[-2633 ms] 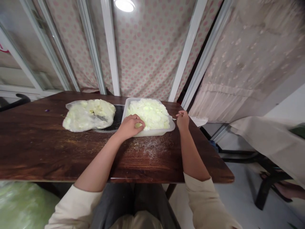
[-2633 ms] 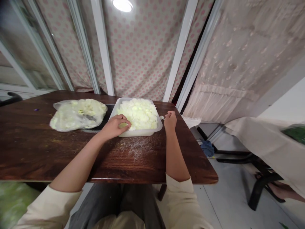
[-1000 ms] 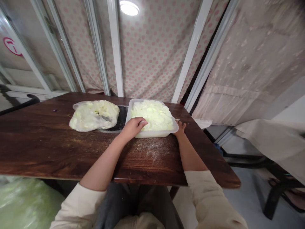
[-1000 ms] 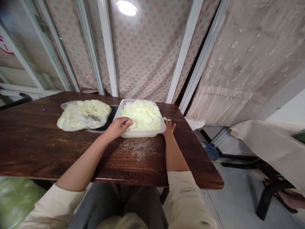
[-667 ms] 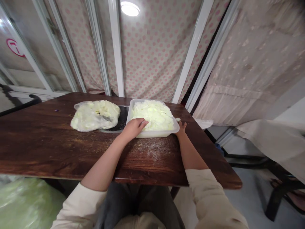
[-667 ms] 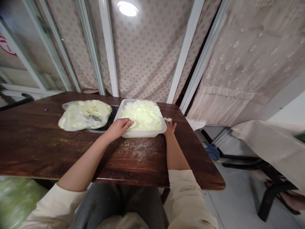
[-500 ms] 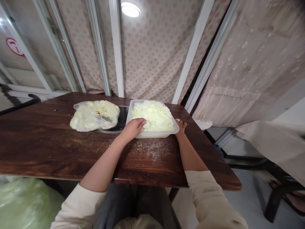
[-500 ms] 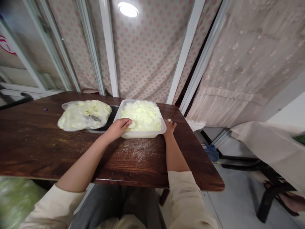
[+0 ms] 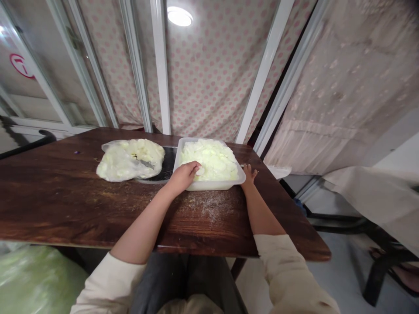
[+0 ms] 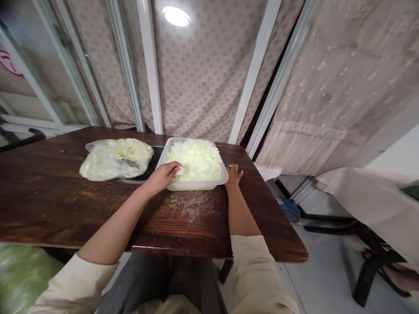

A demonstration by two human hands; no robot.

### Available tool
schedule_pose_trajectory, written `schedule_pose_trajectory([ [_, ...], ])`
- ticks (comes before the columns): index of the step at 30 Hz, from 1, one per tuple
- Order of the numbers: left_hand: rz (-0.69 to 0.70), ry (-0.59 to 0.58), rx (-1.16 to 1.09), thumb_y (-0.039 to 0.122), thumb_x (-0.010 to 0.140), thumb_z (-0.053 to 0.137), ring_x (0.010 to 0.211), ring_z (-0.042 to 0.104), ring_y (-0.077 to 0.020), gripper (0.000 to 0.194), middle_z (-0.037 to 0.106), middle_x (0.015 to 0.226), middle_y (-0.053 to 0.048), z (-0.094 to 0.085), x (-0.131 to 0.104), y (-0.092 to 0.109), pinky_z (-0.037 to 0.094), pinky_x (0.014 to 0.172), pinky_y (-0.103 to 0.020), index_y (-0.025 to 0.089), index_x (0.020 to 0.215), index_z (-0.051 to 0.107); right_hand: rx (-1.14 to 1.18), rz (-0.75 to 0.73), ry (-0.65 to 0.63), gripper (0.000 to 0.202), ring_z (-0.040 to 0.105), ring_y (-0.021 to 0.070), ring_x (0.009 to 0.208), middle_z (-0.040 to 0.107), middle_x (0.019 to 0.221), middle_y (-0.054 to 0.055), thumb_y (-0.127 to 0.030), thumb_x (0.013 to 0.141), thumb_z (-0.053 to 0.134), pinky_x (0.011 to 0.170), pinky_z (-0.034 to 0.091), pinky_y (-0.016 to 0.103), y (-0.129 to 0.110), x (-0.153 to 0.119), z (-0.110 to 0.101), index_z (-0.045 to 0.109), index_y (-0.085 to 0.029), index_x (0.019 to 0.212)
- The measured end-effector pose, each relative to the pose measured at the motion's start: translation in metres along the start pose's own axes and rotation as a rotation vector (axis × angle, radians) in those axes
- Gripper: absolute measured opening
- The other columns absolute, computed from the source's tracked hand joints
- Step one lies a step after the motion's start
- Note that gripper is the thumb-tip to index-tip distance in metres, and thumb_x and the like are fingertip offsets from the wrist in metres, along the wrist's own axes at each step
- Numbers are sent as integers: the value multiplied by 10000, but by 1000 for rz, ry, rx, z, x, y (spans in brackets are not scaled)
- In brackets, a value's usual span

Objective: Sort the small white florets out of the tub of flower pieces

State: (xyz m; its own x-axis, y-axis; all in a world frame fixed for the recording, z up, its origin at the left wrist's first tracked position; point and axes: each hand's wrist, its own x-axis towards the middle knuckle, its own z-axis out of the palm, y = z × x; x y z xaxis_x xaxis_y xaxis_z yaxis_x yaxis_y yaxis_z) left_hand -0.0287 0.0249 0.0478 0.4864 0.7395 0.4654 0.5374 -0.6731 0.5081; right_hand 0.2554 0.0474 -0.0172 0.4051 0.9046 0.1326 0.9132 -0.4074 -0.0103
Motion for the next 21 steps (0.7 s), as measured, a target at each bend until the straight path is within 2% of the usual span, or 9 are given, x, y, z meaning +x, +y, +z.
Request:
schedule_pose_trajectory([
  [4,2,5,-17,246,872,356,871,587,-203,254,651,957,-84,1,1,-1,433,780,-313,163,944,585,31,-28,-87,557,151,262,1355,252,1468,71,-342,870,289,1060,91,570,1,1,1,211,-245,1413],
  [9,-3,4,18,297,875,369,879,590,-212,281,648,988,-95,0,-1,2,440,791,-330,157,976,590,43,8,-34,516,287,275,1289,358,1400,103,-316,864,314,1056,134,552,0,0,-1,310,-253,1376],
  [11,-6,2,20,295,861,395,874,591,-210,274,645,1016,-93,0,-1,2,442,791,-331,160,1003,587,39,34,-13,500,243,286,1317,281,1445,106,-321,869,303,1055,150,539,1,0,1,344,-245,1361],
  [14,0,-14,26,288,845,424,841,595,-199,256,651,1005,-77,0,-1,1,446,775,-321,171,991,598,36,21,-46,508,99,282,1374,132,1506,75,-307,879,267,1055,132,556,2,1,3,302,-238,1382],
  [17,2,-24,40,297,844,428,812,596,-194,247,660,963,-71,-2,-1,3,446,747,-308,170,950,612,13,-36,-115,536,70,257,1383,137,1509,58,-300,881,265,1067,76,565,3,1,2,230,-217,1409],
  [21,-10,-33,37,314,843,441,800,593,-191,246,664,939,-68,-4,-2,6,435,718,-295,168,930,618,47,-49,-119,560,174,268,1350,212,1486,72,-338,878,282,1062,67,585,2,-1,-2,201,-210,1416],
])
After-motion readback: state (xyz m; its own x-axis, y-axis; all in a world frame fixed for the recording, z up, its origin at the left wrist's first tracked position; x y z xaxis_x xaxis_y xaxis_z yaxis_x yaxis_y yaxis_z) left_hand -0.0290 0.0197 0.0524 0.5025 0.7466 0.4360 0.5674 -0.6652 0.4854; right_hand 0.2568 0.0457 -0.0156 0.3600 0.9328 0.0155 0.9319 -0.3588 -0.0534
